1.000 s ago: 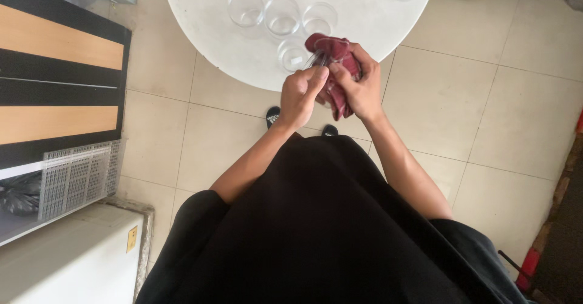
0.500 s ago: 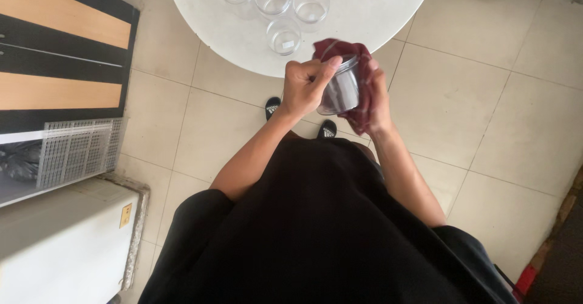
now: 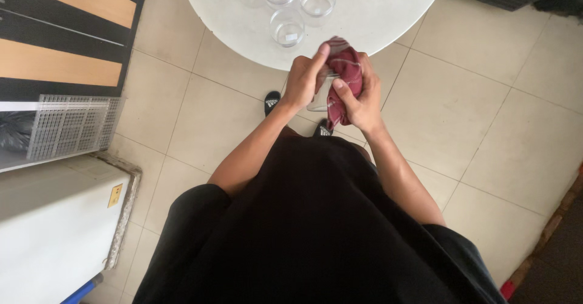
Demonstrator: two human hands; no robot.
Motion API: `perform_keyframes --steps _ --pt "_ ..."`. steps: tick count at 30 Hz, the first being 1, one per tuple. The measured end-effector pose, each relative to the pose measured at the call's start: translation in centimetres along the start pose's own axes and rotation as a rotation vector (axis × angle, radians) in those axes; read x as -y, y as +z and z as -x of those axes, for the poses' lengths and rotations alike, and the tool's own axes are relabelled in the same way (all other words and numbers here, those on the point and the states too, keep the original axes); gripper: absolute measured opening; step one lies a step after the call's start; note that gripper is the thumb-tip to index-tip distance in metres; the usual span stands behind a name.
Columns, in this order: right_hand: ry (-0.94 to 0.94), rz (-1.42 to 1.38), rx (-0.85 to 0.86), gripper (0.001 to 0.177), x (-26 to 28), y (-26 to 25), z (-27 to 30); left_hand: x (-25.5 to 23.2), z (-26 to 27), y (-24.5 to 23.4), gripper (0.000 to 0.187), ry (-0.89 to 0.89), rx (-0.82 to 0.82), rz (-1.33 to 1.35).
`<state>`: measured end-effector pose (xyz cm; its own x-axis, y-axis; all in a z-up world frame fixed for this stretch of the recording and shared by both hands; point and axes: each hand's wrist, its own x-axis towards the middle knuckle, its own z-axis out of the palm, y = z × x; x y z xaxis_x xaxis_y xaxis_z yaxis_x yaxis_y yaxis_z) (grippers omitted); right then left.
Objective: The person wipes multiple clear plastic containers with a red and white striped cloth on a white round table. The person handles each container one at a time, wiping the exterior and occasionally the interior, then places them back on the table.
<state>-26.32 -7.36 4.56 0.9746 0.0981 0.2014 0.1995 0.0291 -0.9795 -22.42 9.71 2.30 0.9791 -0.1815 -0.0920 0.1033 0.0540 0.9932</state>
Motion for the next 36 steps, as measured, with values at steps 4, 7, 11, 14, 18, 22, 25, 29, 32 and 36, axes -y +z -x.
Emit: perform_keyframes --steps 4,7,11,14,18,22,25,29,32,36 --pt "0.062 -0.07 -0.109 0.023 -3.0 -0.9 -0.8 -0.4 -0.7 0.5 0.06 0.133 -0.027 -0.032" --pt "-0.024 -0.099 -0.291 0.021 -4.3 -0.7 -0.9 -1.1 -0.9 0.2 0.042 0.22 -0.146 0.011" --pt "-0.092 -0.157 -0.48 0.022 -4.7 0.0 -1.0 -0.8 0.6 0.8 0.058 -0.143 -0.042 0.209" --pt "0.028 -0.074 -0.198 0.023 -3.8 -0.5 -0.2 0.4 1.3 0.8 0.074 -0.178 0.024 0.341" --pt "0.212 -0.069 0.282 0.029 -1.9 -2.8 0.7 2.1 0.4 -0.4 0.079 -0.022 0.109 0.034" --pt "0.43 -0.506 0.365 0.033 -0.5 -4.1 0.6 2.3 1.4 -2.0 0.077 0.388 0.294 -0.336" --pt "0.539 -0.797 0.245 0.036 -0.2 -3.6 1.1 1.6 1.7 -2.7 0.073 0.612 0.409 -0.413" --pt "0.366 -0.685 0.317 0.035 0.7 -2.5 2.1 0.7 1.6 -2.4 0.066 0.444 0.416 -0.3" --pt "0.247 -0.09 0.444 0.021 2.1 -1.8 2.7 -0.4 1.7 -1.9 0.069 0.197 0.368 -0.211" --pt "-0.14 0.466 0.443 0.031 2.9 -0.9 2.8 -1.9 1.2 -1.0 0.065 -0.01 0.347 -0.078"
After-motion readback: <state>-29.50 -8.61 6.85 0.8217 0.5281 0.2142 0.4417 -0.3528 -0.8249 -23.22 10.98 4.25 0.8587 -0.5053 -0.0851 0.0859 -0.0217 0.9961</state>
